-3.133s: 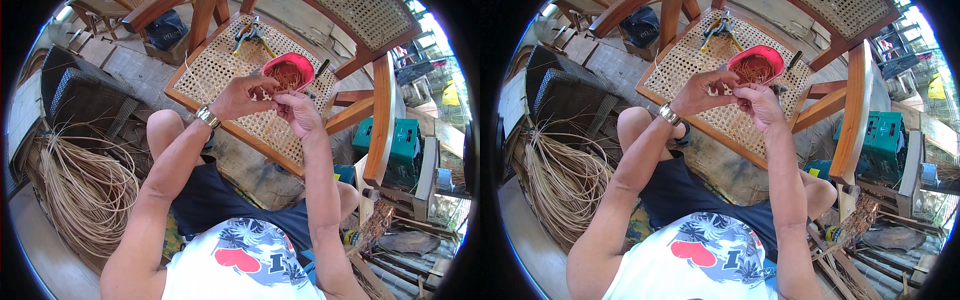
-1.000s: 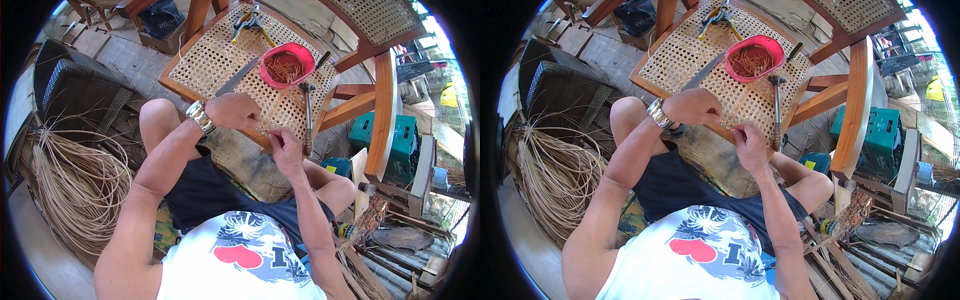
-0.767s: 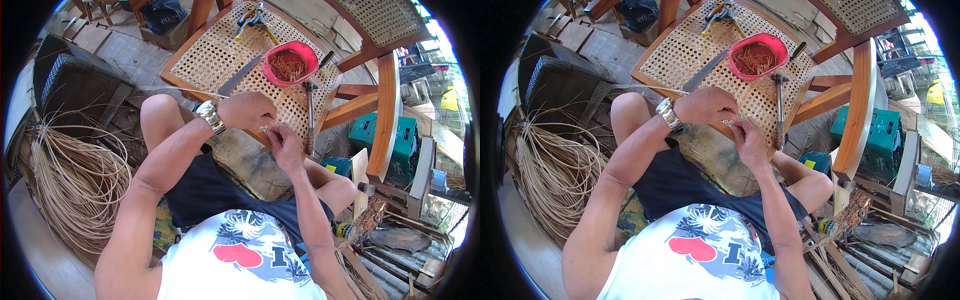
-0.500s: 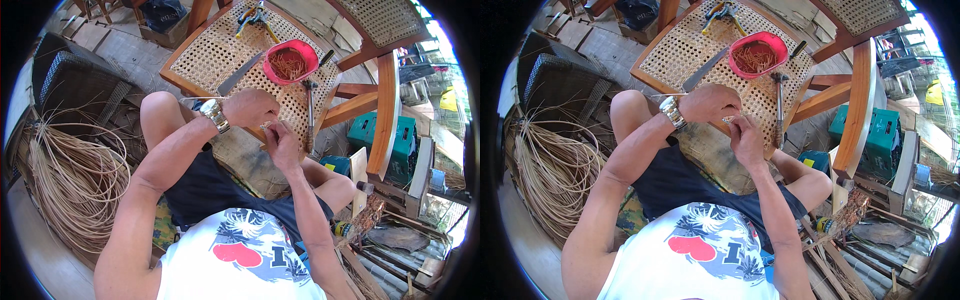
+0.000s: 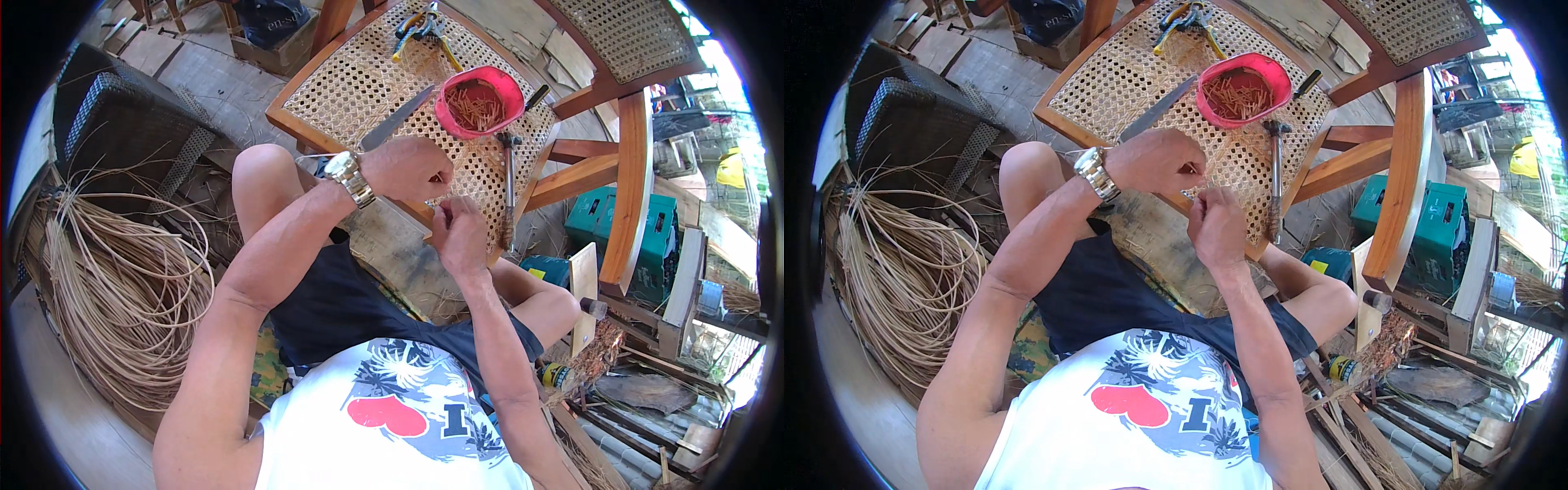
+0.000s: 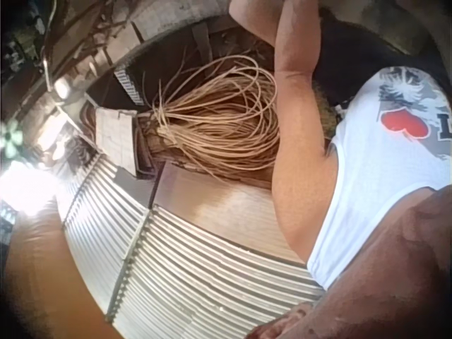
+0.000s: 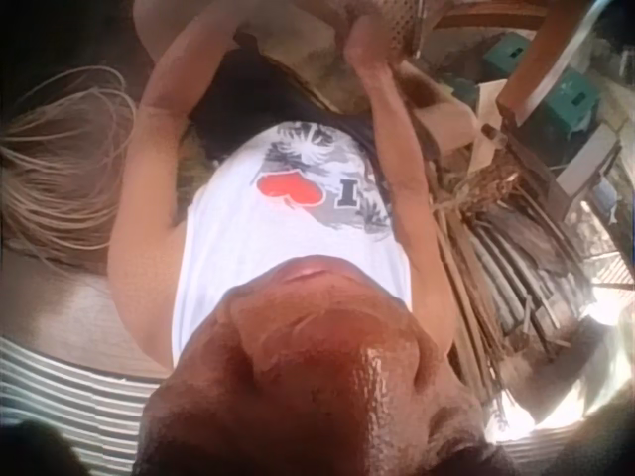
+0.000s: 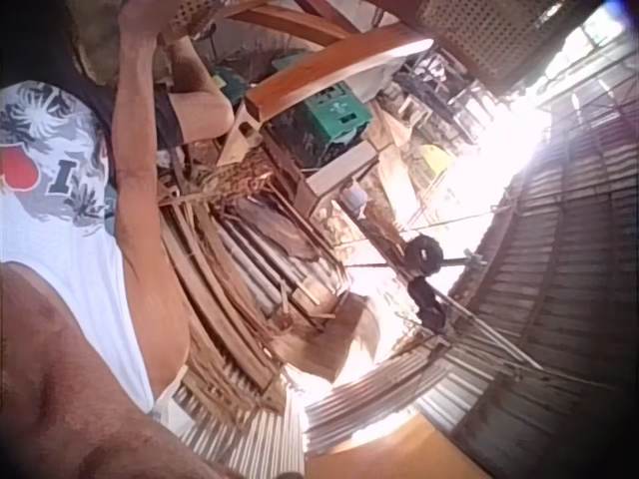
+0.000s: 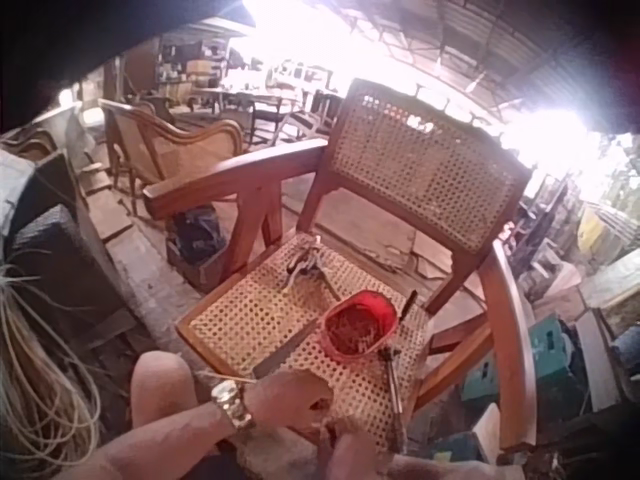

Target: The person is using small nails and a hammer to secure wicker/rattan caning to a chair frame.

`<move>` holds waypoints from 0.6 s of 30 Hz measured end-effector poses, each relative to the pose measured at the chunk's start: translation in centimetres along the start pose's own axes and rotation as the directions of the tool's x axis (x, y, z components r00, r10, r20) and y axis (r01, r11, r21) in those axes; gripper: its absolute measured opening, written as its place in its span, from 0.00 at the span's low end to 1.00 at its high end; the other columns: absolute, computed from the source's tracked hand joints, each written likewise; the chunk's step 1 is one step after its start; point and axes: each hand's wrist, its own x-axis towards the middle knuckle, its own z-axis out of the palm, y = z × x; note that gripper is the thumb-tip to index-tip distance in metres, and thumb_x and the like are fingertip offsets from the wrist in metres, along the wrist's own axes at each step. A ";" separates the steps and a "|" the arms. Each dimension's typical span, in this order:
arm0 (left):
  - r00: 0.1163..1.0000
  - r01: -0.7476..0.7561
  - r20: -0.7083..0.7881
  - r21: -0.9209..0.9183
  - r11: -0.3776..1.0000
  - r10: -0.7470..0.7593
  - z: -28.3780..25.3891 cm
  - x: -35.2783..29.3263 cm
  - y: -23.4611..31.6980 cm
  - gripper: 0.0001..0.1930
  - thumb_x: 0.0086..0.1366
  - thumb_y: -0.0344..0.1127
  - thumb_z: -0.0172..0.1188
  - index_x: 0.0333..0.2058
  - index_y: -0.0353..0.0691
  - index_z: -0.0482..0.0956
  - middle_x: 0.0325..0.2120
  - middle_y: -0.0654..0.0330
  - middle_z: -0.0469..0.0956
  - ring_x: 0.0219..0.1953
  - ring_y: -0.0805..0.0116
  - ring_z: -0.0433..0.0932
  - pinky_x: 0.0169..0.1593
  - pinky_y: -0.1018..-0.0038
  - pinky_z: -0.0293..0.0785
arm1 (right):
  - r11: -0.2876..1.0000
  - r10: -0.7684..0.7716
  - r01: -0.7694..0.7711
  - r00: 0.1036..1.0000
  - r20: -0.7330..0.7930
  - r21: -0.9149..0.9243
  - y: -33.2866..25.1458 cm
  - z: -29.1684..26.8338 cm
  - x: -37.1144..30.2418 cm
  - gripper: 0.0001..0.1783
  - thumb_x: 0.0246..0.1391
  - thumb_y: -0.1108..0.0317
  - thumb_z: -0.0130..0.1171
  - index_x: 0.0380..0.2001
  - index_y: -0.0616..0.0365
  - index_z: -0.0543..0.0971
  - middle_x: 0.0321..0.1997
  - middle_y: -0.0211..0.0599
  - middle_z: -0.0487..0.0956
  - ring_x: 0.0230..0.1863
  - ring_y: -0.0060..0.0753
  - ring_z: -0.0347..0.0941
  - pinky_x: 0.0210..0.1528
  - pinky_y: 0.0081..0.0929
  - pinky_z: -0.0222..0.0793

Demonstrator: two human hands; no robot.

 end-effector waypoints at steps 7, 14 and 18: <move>0.980 0.147 0.114 0.150 0.978 -0.165 -1.4 -1.0 -0.4 0.07 0.56 0.40 0.64 0.30 0.45 0.86 0.29 0.58 0.85 0.34 0.53 0.84 0.38 0.59 0.79 | 0.991 -0.120 0.125 0.988 0.098 -0.052 -0.3 -1.3 0.8 0.05 0.58 0.73 0.61 0.35 0.63 0.81 0.35 0.49 0.81 0.39 0.56 0.79 0.44 0.45 0.75; 0.968 0.208 0.072 0.295 0.932 -0.239 -0.7 -1.1 -0.6 0.07 0.54 0.40 0.64 0.29 0.46 0.86 0.28 0.58 0.85 0.34 0.55 0.85 0.38 0.60 0.80 | 0.988 -0.149 0.148 0.988 0.045 0.033 0.5 -0.9 0.7 0.04 0.60 0.73 0.60 0.34 0.62 0.79 0.35 0.49 0.79 0.39 0.58 0.76 0.44 0.49 0.71; 0.969 0.189 0.110 0.242 0.952 -0.220 -0.9 -0.8 -0.9 0.07 0.55 0.39 0.65 0.29 0.44 0.86 0.28 0.57 0.84 0.34 0.55 0.84 0.38 0.60 0.79 | 0.958 -0.286 0.286 0.958 0.000 -0.034 1.0 0.0 0.2 0.03 0.59 0.74 0.59 0.34 0.62 0.76 0.33 0.48 0.76 0.38 0.57 0.74 0.42 0.50 0.69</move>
